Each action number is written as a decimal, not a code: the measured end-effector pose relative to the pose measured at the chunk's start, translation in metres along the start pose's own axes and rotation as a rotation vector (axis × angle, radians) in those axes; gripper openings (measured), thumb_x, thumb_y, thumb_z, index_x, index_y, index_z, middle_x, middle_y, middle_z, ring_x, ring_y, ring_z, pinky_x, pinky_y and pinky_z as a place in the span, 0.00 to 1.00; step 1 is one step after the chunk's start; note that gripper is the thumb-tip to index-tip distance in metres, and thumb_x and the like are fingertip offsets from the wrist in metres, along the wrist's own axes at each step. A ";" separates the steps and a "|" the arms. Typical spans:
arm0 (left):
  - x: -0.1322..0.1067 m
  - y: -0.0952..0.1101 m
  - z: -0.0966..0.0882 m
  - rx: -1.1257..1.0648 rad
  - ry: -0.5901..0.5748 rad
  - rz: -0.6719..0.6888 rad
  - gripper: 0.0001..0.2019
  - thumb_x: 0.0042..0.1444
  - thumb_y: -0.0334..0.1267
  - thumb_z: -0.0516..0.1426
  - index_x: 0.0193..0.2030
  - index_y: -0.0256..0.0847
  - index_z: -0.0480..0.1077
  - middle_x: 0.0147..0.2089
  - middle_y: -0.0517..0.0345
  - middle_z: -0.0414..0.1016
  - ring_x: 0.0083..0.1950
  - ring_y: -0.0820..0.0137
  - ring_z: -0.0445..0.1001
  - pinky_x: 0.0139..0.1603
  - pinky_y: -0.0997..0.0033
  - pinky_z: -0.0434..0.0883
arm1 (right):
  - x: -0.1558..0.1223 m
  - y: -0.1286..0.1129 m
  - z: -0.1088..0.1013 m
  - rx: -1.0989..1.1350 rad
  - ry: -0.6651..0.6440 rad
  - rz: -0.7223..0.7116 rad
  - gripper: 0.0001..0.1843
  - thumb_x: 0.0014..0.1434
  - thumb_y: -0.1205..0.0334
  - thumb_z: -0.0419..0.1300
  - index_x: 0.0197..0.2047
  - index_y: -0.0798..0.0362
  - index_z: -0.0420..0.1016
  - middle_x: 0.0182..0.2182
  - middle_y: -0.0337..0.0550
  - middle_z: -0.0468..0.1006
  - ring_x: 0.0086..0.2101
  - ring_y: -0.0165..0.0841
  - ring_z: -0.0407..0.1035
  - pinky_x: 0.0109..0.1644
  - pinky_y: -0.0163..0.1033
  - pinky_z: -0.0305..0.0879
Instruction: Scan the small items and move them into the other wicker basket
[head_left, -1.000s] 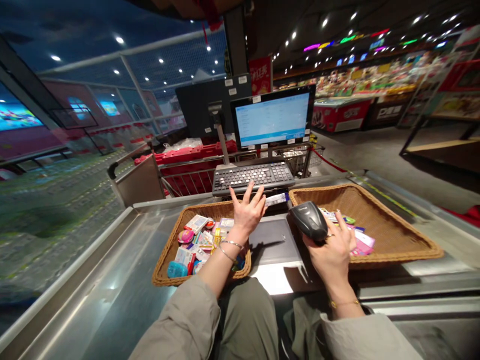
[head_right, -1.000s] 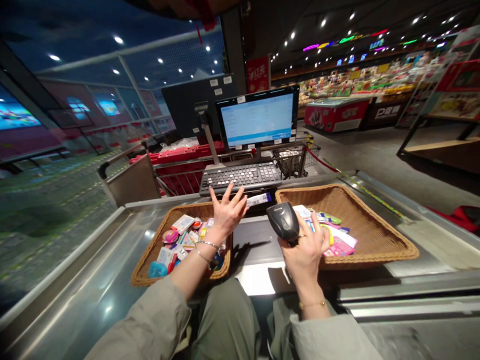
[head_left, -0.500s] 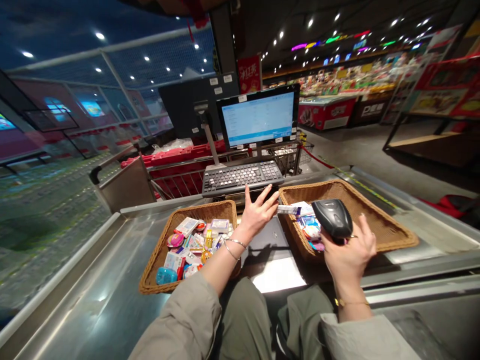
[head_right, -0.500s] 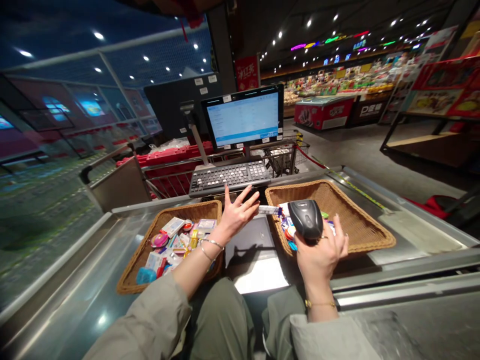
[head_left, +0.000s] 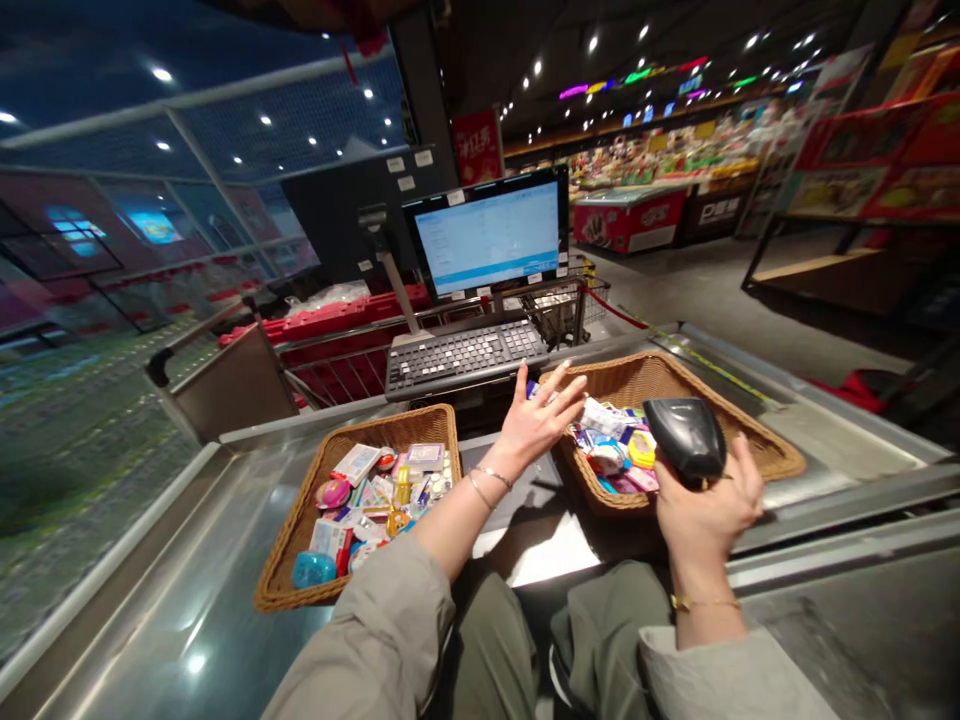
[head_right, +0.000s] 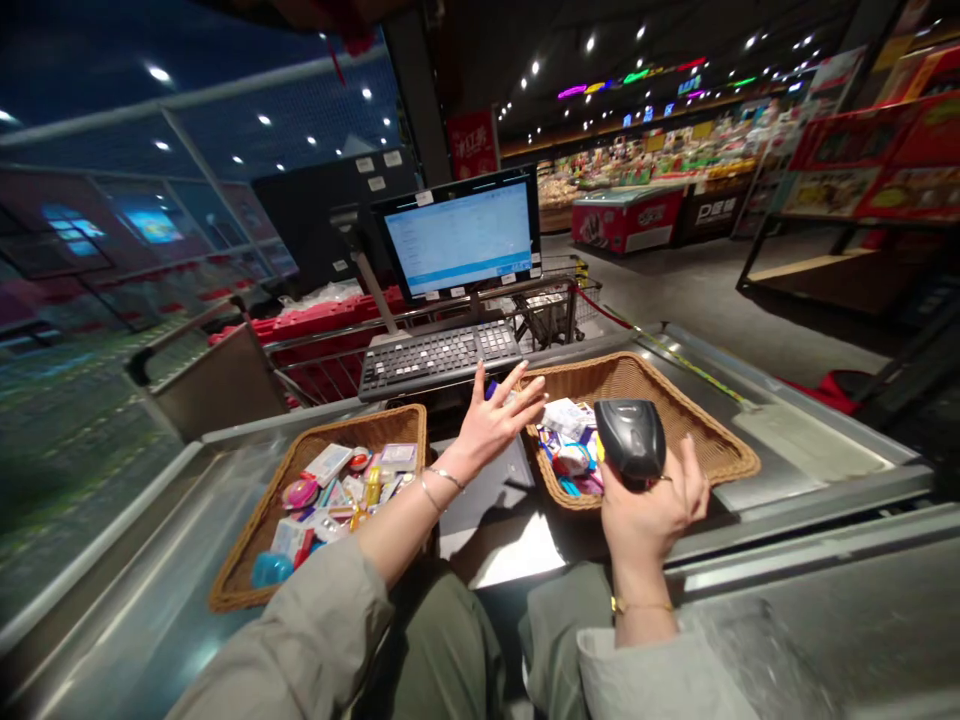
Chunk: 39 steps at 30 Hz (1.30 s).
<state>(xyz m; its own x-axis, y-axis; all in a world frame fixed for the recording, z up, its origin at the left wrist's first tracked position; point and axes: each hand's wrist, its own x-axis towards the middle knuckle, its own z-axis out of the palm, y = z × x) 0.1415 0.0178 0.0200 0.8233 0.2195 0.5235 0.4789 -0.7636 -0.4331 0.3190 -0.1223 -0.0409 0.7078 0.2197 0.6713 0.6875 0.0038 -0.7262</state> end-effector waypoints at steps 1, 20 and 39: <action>0.005 0.004 0.002 0.014 -0.013 -0.054 0.21 0.71 0.32 0.51 0.68 0.48 0.67 0.76 0.52 0.58 0.80 0.52 0.47 0.73 0.21 0.26 | 0.000 0.001 0.000 -0.006 0.005 0.006 0.31 0.50 0.50 0.72 0.52 0.63 0.79 0.59 0.68 0.75 0.63 0.60 0.65 0.68 0.69 0.56; -0.038 0.023 -0.013 -0.030 -0.194 -0.328 0.30 0.72 0.48 0.48 0.77 0.42 0.54 0.81 0.49 0.45 0.82 0.53 0.35 0.74 0.24 0.27 | -0.006 -0.008 0.004 -0.026 -0.061 0.046 0.29 0.48 0.48 0.70 0.48 0.60 0.79 0.58 0.67 0.76 0.64 0.59 0.64 0.69 0.68 0.51; -0.163 -0.045 -0.084 0.059 -0.365 -0.609 0.33 0.67 0.50 0.56 0.76 0.46 0.55 0.81 0.46 0.44 0.81 0.47 0.39 0.73 0.20 0.36 | -0.031 -0.066 0.025 0.083 -0.239 -0.103 0.31 0.53 0.45 0.68 0.52 0.60 0.77 0.57 0.66 0.77 0.65 0.56 0.64 0.69 0.67 0.54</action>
<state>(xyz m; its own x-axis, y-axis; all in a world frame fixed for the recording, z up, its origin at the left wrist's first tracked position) -0.0396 -0.0345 0.0158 0.4490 0.7937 0.4104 0.8933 -0.4091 -0.1861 0.2474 -0.1051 -0.0179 0.5698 0.4378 0.6954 0.7312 0.1162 -0.6722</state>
